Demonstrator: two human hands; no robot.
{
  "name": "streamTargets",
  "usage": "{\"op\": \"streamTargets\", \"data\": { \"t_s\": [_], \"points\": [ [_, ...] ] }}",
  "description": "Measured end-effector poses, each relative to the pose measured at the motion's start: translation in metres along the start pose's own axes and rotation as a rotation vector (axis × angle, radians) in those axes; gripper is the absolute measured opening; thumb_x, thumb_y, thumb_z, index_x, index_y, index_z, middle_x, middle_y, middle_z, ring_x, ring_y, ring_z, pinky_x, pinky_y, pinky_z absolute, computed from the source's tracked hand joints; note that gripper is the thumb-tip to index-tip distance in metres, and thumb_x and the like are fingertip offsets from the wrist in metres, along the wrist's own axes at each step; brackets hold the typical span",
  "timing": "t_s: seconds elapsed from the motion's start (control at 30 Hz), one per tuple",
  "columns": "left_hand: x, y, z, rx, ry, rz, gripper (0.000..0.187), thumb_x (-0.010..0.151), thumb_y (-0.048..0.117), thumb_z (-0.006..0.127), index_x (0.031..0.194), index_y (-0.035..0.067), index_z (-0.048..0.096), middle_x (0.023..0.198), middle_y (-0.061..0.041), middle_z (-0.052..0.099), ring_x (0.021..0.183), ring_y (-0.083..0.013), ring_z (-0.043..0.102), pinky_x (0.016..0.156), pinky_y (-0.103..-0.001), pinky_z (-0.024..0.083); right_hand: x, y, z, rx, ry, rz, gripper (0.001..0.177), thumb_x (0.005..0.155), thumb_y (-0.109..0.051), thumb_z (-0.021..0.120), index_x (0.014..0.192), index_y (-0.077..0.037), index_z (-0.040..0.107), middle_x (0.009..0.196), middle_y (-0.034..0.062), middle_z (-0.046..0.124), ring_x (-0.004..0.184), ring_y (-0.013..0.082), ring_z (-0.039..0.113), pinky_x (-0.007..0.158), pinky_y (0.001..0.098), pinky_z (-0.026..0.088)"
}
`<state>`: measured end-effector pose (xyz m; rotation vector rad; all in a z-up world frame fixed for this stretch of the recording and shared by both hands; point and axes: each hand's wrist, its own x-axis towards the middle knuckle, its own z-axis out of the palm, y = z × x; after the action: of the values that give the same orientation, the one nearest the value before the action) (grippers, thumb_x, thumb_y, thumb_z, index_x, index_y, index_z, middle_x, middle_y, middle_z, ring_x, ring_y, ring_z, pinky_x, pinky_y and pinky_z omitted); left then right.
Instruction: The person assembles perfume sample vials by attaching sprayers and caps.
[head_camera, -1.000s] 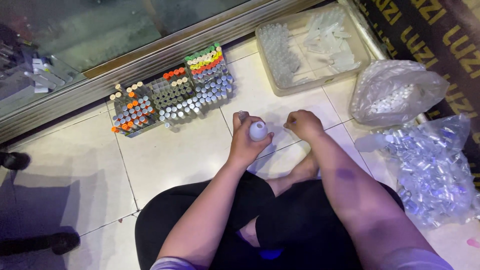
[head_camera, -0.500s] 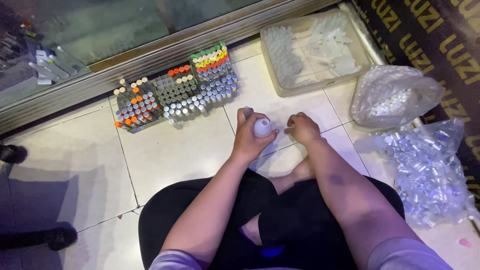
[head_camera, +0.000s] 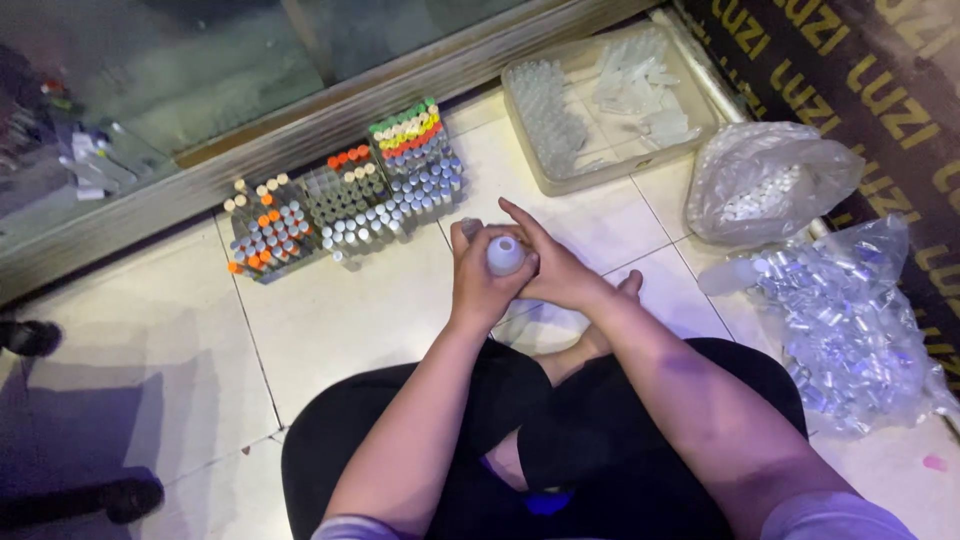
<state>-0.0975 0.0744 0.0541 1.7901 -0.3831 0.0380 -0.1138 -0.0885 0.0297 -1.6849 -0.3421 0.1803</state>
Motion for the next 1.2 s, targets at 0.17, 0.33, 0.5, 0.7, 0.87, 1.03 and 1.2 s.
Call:
{"op": "streamTargets", "data": {
  "t_s": [0.17,0.33,0.5,0.7,0.87,1.03,1.2],
  "points": [
    [-0.001,-0.01,-0.004,-0.004,-0.035,-0.047,0.047,0.071,0.028,0.089,0.106,0.011,0.063,0.116,-0.016,0.042,0.125,-0.0432,0.048,0.107,-0.046,0.04,0.005,0.029,0.017,0.215,0.079,-0.053,0.118,0.067,0.015,0.078,0.166,-0.008,0.018,0.141,0.0232,0.058,0.123,0.0331,0.06,0.105,0.0482,0.051],
    [0.0,-0.01,-0.008,-0.018,-0.083,-0.031,0.058,0.069,0.032,0.092,0.11,0.008,0.06,0.118,-0.018,0.039,0.129,-0.0454,0.042,0.112,-0.049,0.035,0.005,-0.002,0.016,0.087,0.177,-0.04,0.097,0.074,0.005,0.084,0.159,-0.014,0.042,0.141,0.0135,0.063,0.125,0.0249,0.061,0.108,0.044,0.049],
    [0.002,-0.001,-0.014,-0.014,-0.114,-0.003,0.073,0.067,0.042,0.094,0.12,0.007,0.057,0.12,-0.017,0.036,0.134,-0.0462,0.036,0.117,-0.051,0.03,0.005,-0.009,0.002,-0.019,0.228,0.007,0.088,0.073,0.004,0.083,0.153,-0.017,0.051,0.139,0.0116,0.065,0.121,0.0273,0.062,0.096,0.0429,0.058],
    [0.006,0.005,-0.022,-0.081,0.016,-0.032,0.061,0.077,0.036,0.089,0.127,0.016,0.061,0.113,-0.011,0.038,0.105,-0.0272,0.047,0.099,-0.037,0.045,0.001,-0.028,-0.019,-0.083,0.326,0.162,0.079,0.073,-0.017,0.089,0.144,-0.024,0.057,0.128,0.0001,0.066,0.117,0.0195,0.063,0.081,0.0289,0.057],
    [0.009,0.008,-0.019,-0.262,0.009,0.046,0.049,0.101,0.025,0.058,0.145,0.011,0.043,0.096,-0.005,0.04,0.085,-0.0179,0.043,0.075,-0.032,0.041,-0.001,-0.068,-0.025,-0.16,0.384,0.205,0.071,0.075,-0.015,0.086,0.14,-0.021,0.059,0.126,0.0059,0.067,0.119,0.0231,0.063,0.088,0.0338,0.058],
    [0.006,0.007,-0.016,-0.338,0.009,0.015,0.042,0.102,0.018,0.057,0.139,0.005,0.04,0.088,-0.005,0.053,0.077,-0.0132,0.047,0.071,-0.028,0.04,-0.002,-0.094,-0.022,-0.347,0.427,0.164,0.066,0.075,-0.016,0.088,0.136,-0.022,0.063,0.128,0.0086,0.068,0.118,0.0283,0.066,0.093,0.0419,0.056],
    [0.007,0.001,-0.006,-0.305,0.009,-0.072,0.01,0.102,0.018,0.06,0.107,0.01,0.065,0.074,-0.001,0.057,0.07,-0.0093,0.05,0.066,-0.025,0.043,-0.002,-0.105,-0.018,-0.541,0.44,0.099,0.063,0.075,-0.021,0.087,0.134,-0.024,0.065,0.127,0.0066,0.067,0.121,0.0308,0.064,0.102,0.0459,0.049]
  ]
}}
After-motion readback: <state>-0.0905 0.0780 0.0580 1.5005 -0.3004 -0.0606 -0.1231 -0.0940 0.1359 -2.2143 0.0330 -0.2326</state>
